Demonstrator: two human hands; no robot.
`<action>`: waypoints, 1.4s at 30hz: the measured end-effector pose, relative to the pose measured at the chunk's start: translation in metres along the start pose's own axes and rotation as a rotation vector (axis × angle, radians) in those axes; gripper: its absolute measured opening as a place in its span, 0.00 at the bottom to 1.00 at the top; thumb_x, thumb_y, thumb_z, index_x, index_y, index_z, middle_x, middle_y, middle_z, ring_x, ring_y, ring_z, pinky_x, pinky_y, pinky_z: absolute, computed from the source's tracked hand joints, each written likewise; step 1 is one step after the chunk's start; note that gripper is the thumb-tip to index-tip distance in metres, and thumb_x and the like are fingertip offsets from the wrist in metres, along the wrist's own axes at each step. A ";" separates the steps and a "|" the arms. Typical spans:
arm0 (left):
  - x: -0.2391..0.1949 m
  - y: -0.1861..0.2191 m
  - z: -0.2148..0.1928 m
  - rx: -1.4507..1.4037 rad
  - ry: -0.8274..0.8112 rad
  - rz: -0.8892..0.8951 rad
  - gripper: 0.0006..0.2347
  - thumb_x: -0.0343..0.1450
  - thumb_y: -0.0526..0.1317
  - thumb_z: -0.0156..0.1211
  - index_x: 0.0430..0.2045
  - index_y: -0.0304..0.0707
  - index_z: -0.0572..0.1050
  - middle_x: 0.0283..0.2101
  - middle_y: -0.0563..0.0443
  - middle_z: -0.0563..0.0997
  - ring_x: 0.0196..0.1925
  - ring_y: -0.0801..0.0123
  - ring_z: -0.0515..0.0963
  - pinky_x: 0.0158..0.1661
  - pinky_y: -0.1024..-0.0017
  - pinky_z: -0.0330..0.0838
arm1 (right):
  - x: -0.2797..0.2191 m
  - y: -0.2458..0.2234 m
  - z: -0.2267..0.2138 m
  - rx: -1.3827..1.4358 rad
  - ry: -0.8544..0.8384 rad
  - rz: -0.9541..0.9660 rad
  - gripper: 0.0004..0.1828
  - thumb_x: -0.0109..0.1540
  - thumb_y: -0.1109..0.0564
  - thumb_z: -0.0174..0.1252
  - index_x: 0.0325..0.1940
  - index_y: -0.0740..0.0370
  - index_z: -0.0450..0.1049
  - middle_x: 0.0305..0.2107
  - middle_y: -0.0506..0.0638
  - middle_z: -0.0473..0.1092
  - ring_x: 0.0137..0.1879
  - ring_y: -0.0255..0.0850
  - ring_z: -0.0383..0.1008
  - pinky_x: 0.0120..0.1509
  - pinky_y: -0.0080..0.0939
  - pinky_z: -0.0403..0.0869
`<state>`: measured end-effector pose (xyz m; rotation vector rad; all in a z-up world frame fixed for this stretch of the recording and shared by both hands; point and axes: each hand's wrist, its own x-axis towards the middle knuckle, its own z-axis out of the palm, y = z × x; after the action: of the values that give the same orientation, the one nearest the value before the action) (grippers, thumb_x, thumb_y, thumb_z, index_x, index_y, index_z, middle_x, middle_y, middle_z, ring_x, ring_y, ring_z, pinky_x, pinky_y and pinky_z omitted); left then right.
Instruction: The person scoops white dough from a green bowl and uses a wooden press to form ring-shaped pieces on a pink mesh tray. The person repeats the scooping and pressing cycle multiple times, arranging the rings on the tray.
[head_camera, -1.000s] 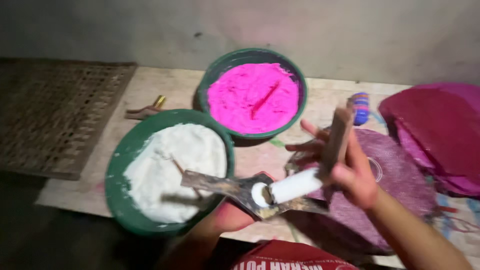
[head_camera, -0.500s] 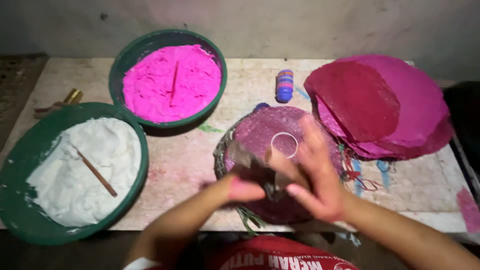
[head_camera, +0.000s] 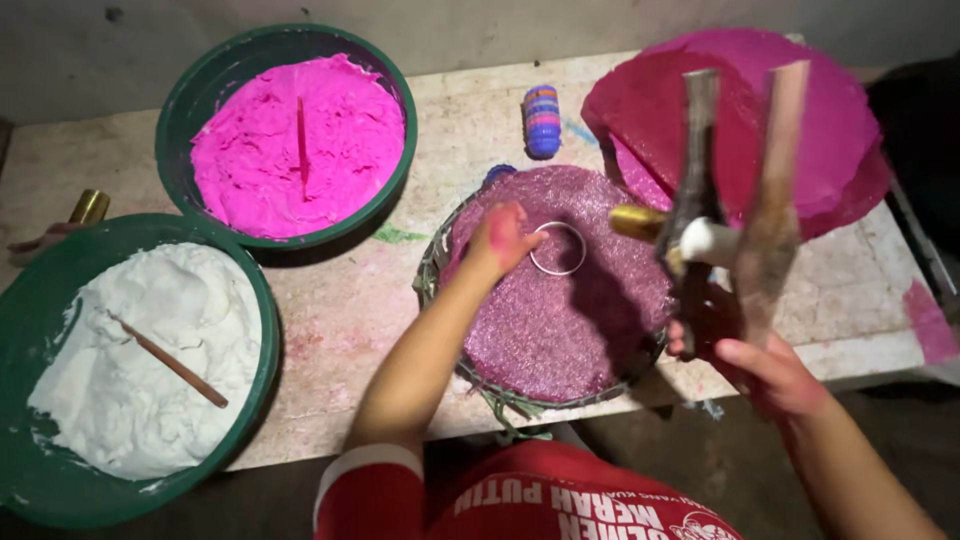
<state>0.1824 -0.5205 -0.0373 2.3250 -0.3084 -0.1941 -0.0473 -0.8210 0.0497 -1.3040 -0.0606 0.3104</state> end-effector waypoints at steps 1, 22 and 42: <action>0.002 -0.009 0.014 0.065 0.031 0.028 0.22 0.60 0.48 0.75 0.40 0.31 0.74 0.48 0.33 0.79 0.48 0.44 0.79 0.49 0.56 0.74 | -0.005 0.005 0.002 0.037 0.039 -0.022 0.40 0.61 0.48 0.59 0.72 0.71 0.57 0.53 0.62 0.69 0.59 0.52 0.71 0.66 0.57 0.68; -0.138 -0.063 -0.113 0.049 0.363 -0.123 0.03 0.70 0.38 0.64 0.34 0.48 0.81 0.32 0.48 0.84 0.32 0.55 0.84 0.33 0.60 0.74 | -0.039 0.050 0.021 0.338 0.391 -0.262 0.31 0.71 0.43 0.51 0.68 0.68 0.59 0.52 0.59 0.64 0.60 0.51 0.64 0.71 0.56 0.60; -0.105 -0.026 -0.063 -1.627 -0.350 0.099 0.35 0.75 0.60 0.54 0.72 0.34 0.57 0.77 0.38 0.57 0.78 0.53 0.59 0.75 0.53 0.50 | 0.002 0.050 0.042 -0.082 -0.192 0.329 0.47 0.66 0.27 0.40 0.71 0.70 0.62 0.43 0.62 0.76 0.49 0.50 0.77 0.56 0.53 0.74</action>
<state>0.1006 -0.4308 -0.0072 0.6590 -0.2612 -0.5452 -0.0646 -0.7692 0.0131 -1.3614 -0.0200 0.7205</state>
